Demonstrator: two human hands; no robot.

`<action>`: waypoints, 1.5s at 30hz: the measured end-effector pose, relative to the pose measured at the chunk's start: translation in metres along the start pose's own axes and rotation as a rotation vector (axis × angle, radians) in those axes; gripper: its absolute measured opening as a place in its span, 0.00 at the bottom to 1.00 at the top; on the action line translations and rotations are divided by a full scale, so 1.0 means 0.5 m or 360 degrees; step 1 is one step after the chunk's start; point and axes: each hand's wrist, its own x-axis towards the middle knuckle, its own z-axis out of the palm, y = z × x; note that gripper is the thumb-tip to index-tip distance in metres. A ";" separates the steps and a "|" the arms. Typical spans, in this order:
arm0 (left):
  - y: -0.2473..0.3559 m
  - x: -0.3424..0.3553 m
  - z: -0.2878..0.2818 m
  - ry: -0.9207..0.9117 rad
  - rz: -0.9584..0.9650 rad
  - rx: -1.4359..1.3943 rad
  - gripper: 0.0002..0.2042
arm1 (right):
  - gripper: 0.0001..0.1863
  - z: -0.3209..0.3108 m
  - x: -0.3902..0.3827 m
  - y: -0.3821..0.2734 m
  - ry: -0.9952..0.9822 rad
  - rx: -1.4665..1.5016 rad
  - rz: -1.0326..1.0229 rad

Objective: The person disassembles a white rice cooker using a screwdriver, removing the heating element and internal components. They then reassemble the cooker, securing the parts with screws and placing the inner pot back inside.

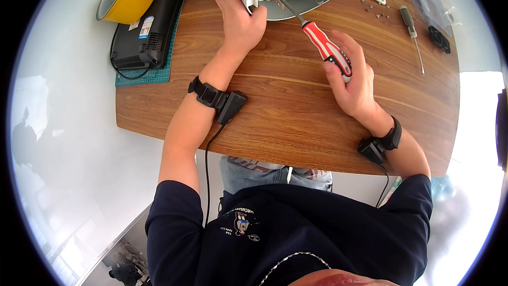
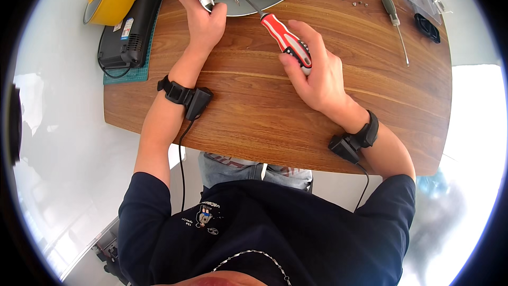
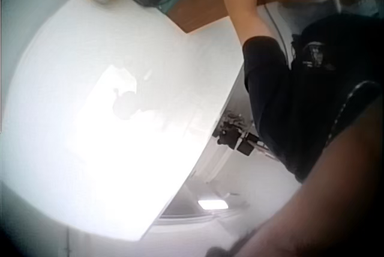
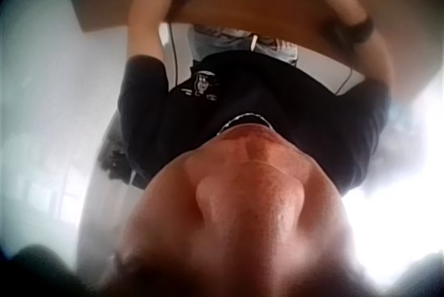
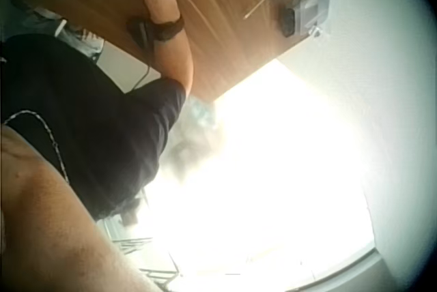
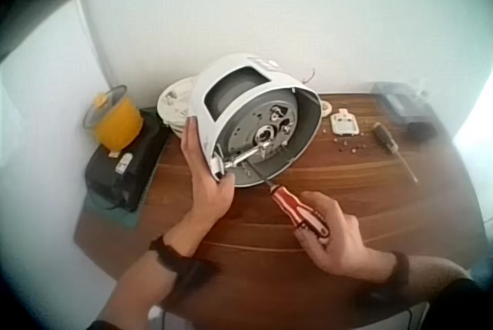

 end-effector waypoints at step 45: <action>0.003 0.001 -0.012 -0.0032 -0.0014 0.0056 0.47 | 0.23 -0.004 0.008 -0.025 -0.0051 -0.0605 -0.0440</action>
